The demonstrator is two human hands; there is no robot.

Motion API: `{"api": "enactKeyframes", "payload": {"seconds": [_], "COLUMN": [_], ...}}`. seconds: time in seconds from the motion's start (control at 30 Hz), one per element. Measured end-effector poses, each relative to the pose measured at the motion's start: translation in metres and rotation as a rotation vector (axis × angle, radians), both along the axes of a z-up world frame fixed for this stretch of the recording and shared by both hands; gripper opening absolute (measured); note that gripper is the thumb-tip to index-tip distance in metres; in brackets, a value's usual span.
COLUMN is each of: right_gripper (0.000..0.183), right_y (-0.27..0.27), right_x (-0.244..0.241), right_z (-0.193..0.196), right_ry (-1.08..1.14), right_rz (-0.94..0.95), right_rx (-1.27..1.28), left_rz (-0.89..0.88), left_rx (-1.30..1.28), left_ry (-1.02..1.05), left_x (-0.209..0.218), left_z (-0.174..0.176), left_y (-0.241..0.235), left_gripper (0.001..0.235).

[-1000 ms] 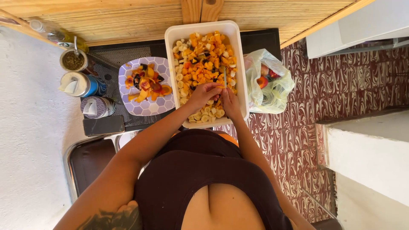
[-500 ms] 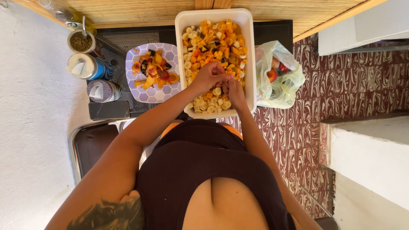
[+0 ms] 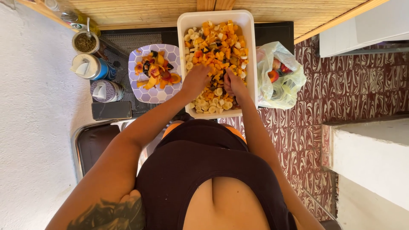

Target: The person cuts various fruits, including peaches and bananas, into small pieces using a knife. They place the cut fruit into a large white container and discard the peels and pits onto a plate.

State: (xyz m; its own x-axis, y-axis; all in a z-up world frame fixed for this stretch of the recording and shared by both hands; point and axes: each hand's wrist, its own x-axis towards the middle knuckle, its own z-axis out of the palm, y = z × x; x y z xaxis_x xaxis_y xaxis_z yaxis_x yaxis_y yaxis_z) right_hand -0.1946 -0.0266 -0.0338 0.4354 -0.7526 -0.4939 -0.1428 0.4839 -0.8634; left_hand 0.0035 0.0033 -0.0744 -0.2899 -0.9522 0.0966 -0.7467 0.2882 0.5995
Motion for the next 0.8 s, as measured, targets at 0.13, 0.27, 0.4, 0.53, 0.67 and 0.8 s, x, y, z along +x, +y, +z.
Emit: {"api": "enactKeyframes", "payload": {"seconds": [0.13, 0.27, 0.4, 0.53, 0.67, 0.8], "right_gripper": [0.066, 0.063, 0.057, 0.05, 0.052, 0.051], "right_y": [0.003, 0.015, 0.019, 0.03, 0.038, 0.043], "right_x": [-0.003, -0.006, -0.021, -0.023, -0.017, -0.005], "right_z": [-0.017, -0.007, -0.029, -0.021, -0.026, -0.015], "right_ry": [0.099, 0.085, 0.11, 0.19, 0.252, 0.249], "right_rz": [-0.067, -0.109, -0.079, -0.064, -0.028, -0.016], "right_rx": [0.03, -0.033, -0.094, -0.16, -0.258, -0.297], "left_rz": [-0.066, -0.155, -0.084, 0.068, 0.119, 0.123], "left_rx": [-0.002, 0.087, 0.263, 0.453, 0.514, 0.405], "left_ry": [-0.26, -0.382, -0.189, 0.301, 0.762, 0.702], "left_x": [-0.002, -0.004, -0.005, -0.008, -0.02, -0.033], "left_z": [-0.055, -0.071, -0.059, -0.004, 0.068, 0.127], "left_y": [0.024, 0.026, 0.019, 0.013, 0.017, 0.03], "left_gripper": [0.024, 0.025, 0.031, 0.032, 0.067, 0.088]}}
